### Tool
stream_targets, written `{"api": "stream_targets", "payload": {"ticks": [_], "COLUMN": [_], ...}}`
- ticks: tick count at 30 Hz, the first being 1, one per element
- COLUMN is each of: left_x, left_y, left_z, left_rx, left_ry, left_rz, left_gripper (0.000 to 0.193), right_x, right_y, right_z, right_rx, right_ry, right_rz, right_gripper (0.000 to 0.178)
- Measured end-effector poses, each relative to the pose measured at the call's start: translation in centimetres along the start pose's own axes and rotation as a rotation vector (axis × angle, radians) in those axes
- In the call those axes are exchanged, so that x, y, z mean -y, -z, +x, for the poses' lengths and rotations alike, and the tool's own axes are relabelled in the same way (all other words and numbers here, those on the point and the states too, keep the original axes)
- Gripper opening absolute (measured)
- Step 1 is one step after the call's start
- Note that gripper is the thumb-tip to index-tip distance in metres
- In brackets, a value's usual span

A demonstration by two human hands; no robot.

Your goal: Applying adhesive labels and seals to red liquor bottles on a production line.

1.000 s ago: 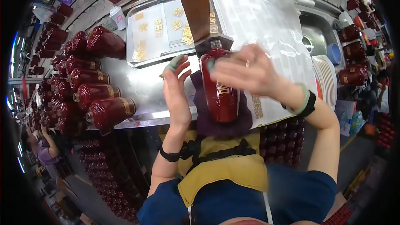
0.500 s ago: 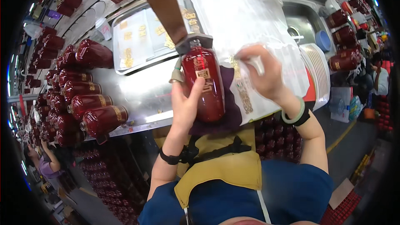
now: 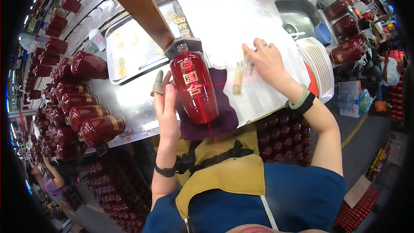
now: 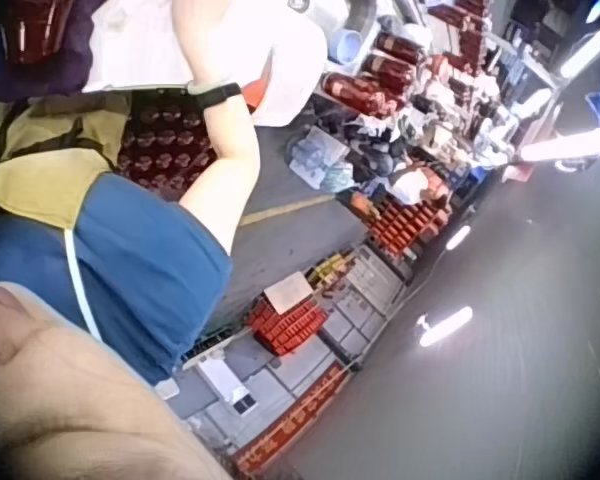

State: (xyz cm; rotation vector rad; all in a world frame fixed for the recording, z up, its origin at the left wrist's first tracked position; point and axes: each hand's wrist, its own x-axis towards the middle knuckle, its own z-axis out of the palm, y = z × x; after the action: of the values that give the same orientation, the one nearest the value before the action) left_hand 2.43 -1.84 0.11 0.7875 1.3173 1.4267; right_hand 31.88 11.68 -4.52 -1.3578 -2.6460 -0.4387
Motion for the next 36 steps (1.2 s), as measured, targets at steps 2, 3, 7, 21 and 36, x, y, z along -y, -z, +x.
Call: {"api": "stream_targets", "payload": {"ticks": [2, 3, 7, 21, 36], "left_x": [0.1, 0.1, 0.5, 0.5, 0.6], "left_y": [0.3, 0.4, 0.4, 1.6, 2.4], "left_z": [0.1, 0.1, 0.2, -0.1, -0.4], "left_rx": [-0.001, -0.007, -0.015, -0.043, -0.060], "left_ry": [0.006, 0.017, 0.051, 0.047, 0.011], "left_rz": [-0.010, -0.020, -0.010, 0.037, 0.030], "left_gripper": [0.062, 0.062, 0.062, 0.063, 0.062], "right_x": [-3.1, -4.9, -13.7, -23.2, -27.1], "right_y": [-0.8, -1.0, -2.3, -5.1, -10.4], "right_z": [0.7, 1.2, 4.5, 5.7, 3.2], "right_rx": [0.097, 0.183, 0.363, 0.759, 0.263], "right_ry": [-0.102, -0.199, -0.444, -0.566, -1.102], "right_rz": [-0.052, -0.103, 0.135, 0.628, 1.603], "right_gripper": [0.033, 0.032, 0.041, 0.051, 0.033]}}
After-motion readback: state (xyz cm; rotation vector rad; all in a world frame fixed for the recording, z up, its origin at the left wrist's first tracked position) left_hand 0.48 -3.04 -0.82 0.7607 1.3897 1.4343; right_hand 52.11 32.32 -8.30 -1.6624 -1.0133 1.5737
